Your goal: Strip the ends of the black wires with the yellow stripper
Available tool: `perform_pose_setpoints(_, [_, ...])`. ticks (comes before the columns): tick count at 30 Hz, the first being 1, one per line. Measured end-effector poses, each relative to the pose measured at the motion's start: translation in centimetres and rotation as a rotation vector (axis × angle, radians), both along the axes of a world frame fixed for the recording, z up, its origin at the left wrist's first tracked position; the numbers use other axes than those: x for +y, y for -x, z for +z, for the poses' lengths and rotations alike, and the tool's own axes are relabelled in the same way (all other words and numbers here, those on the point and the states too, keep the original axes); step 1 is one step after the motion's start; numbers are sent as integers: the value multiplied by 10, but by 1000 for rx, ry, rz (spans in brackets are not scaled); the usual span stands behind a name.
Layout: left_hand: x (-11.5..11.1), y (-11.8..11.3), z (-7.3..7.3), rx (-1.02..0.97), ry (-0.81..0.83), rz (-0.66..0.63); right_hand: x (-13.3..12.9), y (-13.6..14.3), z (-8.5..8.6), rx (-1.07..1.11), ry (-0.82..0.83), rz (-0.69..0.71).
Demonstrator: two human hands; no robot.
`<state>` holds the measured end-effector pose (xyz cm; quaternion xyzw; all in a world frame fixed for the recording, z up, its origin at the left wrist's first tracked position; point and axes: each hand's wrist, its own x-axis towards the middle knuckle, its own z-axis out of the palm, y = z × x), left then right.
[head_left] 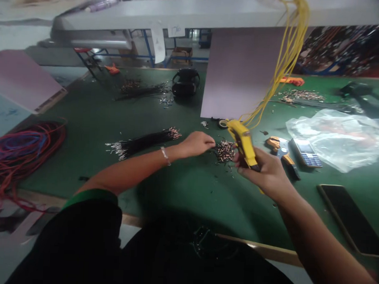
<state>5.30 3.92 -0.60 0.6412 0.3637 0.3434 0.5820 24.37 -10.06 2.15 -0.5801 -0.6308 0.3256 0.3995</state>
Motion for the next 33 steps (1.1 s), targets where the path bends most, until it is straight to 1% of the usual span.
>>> perform_pose_setpoints(2, [3, 10, 6, 77, 47, -81, -12, -4, -14, 414, 154, 52])
perform_pose_setpoints(3, [2, 17, 9, 34, 100, -59, -16, -3, -20, 565, 219, 83])
perform_pose_setpoints(4, [0, 24, 11, -43, 158, -20, -20, -1, -26, 673, 273, 105])
perform_pose_setpoints(5, [-3, 30, 13, -115, 213, 6, -23, 2, -32, 755, 335, 160])
perform_pose_setpoints(6, [-7, 36, 13, -190, 256, 25, -24, 5, -38, 833, 366, 196])
perform_pose_setpoints(8, [-14, 45, 11, -317, 342, 33, -25, 13, -48, 956, 431, 297])
perform_pose_setpoints(9, [-17, 47, 9, -368, 383, 37, -25, 17, -52, 1007, 439, 319])
perform_pose_setpoints(11, [-20, 51, 4, -445, 446, 63, -23, 24, -58, 1078, 463, 373])
perform_pose_setpoints(14, [-22, 53, -1, -530, 478, 139, -21, 32, -62, 1147, 469, 410])
perform_pose_setpoints(17, [-25, 52, -3, -585, 494, 186, -20, 38, -60, 1175, 464, 406])
perform_pose_setpoints(22, [-31, 47, -2, -653, 500, 228, -16, 48, -55, 1219, 478, 373])
perform_pose_setpoints(26, [-35, 45, -4, -658, 513, 254, -12, 53, -54, 1253, 494, 361])
perform_pose_setpoints(33, [-36, 44, -7, -725, 593, 280, -8, 59, -56, 1280, 493, 395])
